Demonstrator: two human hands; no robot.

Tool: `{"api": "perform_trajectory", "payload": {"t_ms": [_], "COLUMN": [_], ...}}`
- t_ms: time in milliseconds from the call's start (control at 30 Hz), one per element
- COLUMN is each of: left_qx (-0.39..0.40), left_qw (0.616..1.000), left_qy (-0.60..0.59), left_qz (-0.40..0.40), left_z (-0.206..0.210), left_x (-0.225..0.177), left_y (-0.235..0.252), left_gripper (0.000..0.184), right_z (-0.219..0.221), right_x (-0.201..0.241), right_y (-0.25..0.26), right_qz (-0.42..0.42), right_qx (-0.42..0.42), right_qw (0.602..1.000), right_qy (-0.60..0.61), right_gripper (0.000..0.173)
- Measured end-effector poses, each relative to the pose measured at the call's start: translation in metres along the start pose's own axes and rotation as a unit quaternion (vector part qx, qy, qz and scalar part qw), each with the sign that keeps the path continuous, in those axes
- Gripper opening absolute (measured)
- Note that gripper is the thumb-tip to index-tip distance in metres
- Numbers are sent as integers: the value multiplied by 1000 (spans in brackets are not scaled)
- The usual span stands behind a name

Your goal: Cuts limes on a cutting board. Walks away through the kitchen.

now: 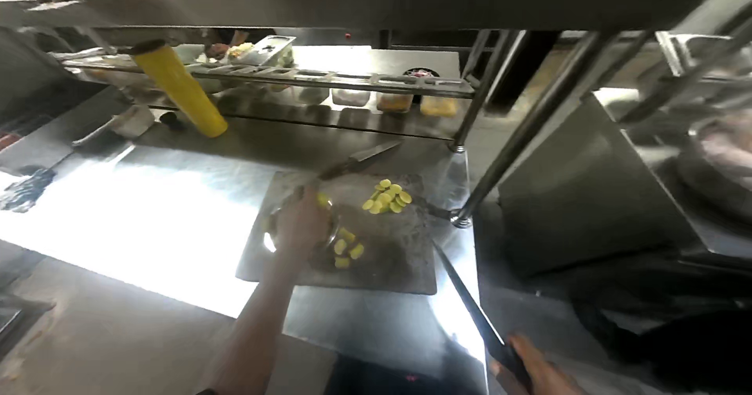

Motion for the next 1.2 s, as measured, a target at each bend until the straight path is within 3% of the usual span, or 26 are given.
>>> {"api": "perform_trajectory", "payload": {"t_ms": [67,200,333,467,567,667,1000,1200], "left_qx": [8,113,38,-59,9,37,54,44], "left_qw": [998,961,942,912,900,897,890,883], "left_qy": [-53,-169,-235,-329,-398,-387,-371,-379], "left_qz": [37,188,237,239,181,210,261,272], "left_z": [4,88,137,138,140,140,139,139], "left_x": [-27,-71,-68,-58,-53,-55,-57,-55], "left_y": [-23,-74,-97,-108,-101,-96,-93,-95], "left_gripper": [55,40,32,23,34,30,27,26], "right_z": [8,23,34,35,38,37,31,28], "right_x": [5,21,41,52,55,58,73,83], "right_y": [2,16,26,30,30,29,25,26], "right_qz": [12,49,49,54,51,61,28,30], "right_qx": [6,52,98,118,133,125,44,64], "right_qw": [1000,997,992,985,980,978,976,968], "right_qy": [4,-15,-65,-110,-140,-153,-210,-243], "right_gripper": [49,46,42,40,38,38,39,35]}}
Point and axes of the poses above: each hand's wrist, its own y-axis towards the middle knuckle, its own z-axis out of the palm, x = y × z, the point moved 7 cm from there along y, towards the middle knuckle, and after that the axes turned 1 degree about z, right-handed, at the moved point
